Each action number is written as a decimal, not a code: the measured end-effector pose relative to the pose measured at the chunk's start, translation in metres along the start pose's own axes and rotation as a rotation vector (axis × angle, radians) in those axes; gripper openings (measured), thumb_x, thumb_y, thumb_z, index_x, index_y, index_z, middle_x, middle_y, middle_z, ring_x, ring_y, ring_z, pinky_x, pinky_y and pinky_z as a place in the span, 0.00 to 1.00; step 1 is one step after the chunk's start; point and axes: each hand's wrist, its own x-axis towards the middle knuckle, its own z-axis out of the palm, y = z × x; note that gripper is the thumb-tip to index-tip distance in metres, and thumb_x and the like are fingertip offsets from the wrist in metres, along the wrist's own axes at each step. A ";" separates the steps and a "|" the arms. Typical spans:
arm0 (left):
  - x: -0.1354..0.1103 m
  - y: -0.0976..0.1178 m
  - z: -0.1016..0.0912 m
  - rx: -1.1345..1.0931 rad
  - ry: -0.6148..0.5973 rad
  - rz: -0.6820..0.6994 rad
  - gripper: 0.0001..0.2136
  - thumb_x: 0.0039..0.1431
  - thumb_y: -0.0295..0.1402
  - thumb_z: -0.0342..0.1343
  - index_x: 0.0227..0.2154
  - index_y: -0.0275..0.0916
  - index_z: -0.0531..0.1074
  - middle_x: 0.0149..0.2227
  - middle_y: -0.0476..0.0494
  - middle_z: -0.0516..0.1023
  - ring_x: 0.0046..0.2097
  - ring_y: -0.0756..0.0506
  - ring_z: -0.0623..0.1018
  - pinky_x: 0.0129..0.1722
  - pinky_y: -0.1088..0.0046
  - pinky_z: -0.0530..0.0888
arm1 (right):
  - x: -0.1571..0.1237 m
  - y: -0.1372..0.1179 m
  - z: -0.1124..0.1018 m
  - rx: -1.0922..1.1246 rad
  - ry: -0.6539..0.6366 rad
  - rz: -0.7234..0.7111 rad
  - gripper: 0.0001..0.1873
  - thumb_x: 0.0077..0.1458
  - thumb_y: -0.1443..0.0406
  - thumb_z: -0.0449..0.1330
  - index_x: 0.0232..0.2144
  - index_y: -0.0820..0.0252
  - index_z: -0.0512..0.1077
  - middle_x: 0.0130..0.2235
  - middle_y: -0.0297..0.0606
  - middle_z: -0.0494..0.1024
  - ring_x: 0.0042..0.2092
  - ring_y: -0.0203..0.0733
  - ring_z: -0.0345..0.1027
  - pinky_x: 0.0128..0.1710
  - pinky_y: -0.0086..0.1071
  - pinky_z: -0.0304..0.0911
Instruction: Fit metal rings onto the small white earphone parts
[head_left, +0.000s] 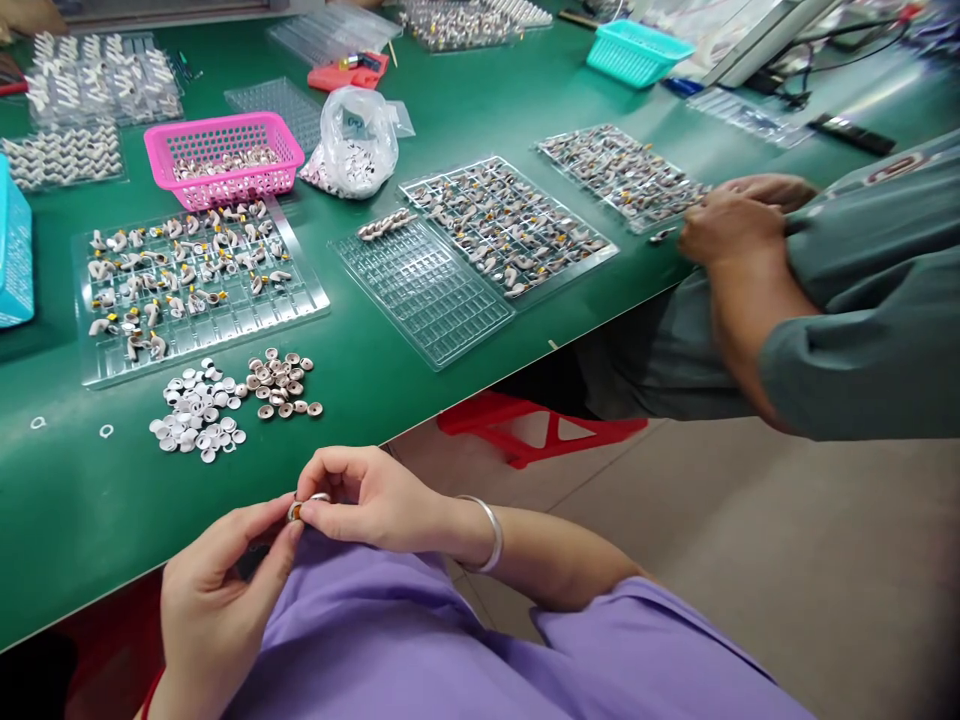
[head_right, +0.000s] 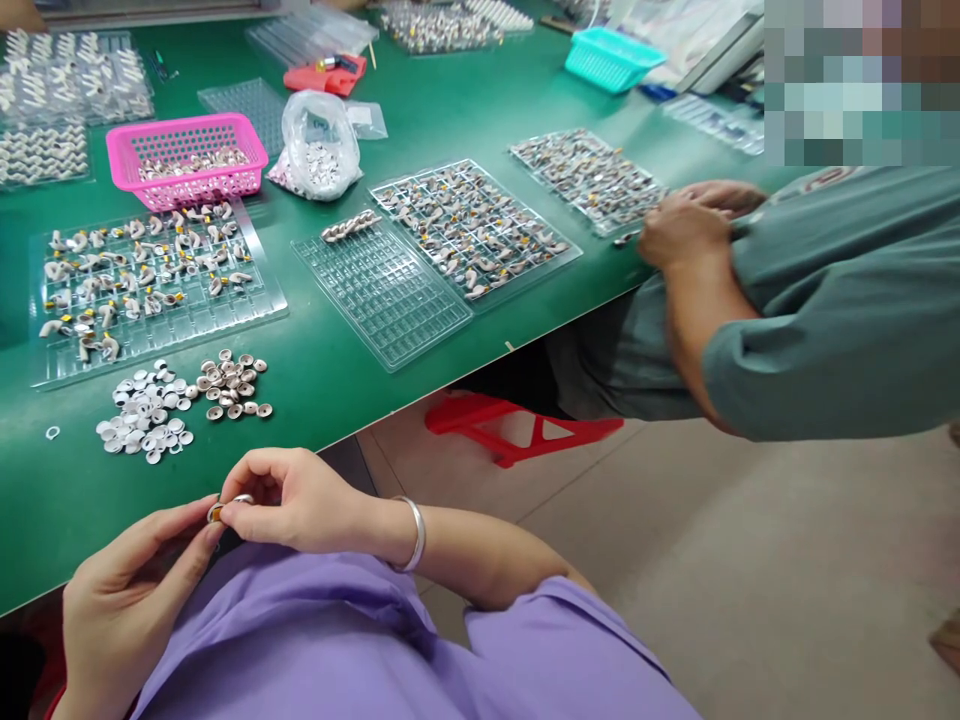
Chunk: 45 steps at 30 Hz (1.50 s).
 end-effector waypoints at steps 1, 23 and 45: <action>0.000 0.000 0.000 -0.003 0.000 -0.003 0.10 0.53 0.31 0.67 0.40 0.49 0.84 0.36 0.49 0.86 0.33 0.46 0.83 0.36 0.75 0.79 | 0.000 0.000 0.000 -0.010 0.008 -0.006 0.08 0.50 0.65 0.66 0.31 0.63 0.71 0.27 0.29 0.70 0.29 0.30 0.61 0.28 0.26 0.58; 0.004 0.017 0.002 -0.089 0.035 -0.222 0.06 0.50 0.35 0.67 0.33 0.44 0.82 0.33 0.47 0.84 0.33 0.46 0.81 0.35 0.75 0.78 | 0.002 -0.005 -0.017 0.237 -0.194 0.109 0.19 0.47 0.58 0.74 0.35 0.64 0.75 0.34 0.33 0.78 0.35 0.31 0.72 0.43 0.29 0.69; 0.005 0.009 -0.001 0.311 -0.001 0.295 0.04 0.61 0.29 0.60 0.38 0.40 0.77 0.29 0.52 0.79 0.26 0.54 0.77 0.28 0.81 0.73 | -0.008 0.014 0.000 -0.623 0.123 -0.782 0.06 0.63 0.72 0.60 0.41 0.61 0.75 0.39 0.42 0.81 0.42 0.37 0.77 0.46 0.28 0.76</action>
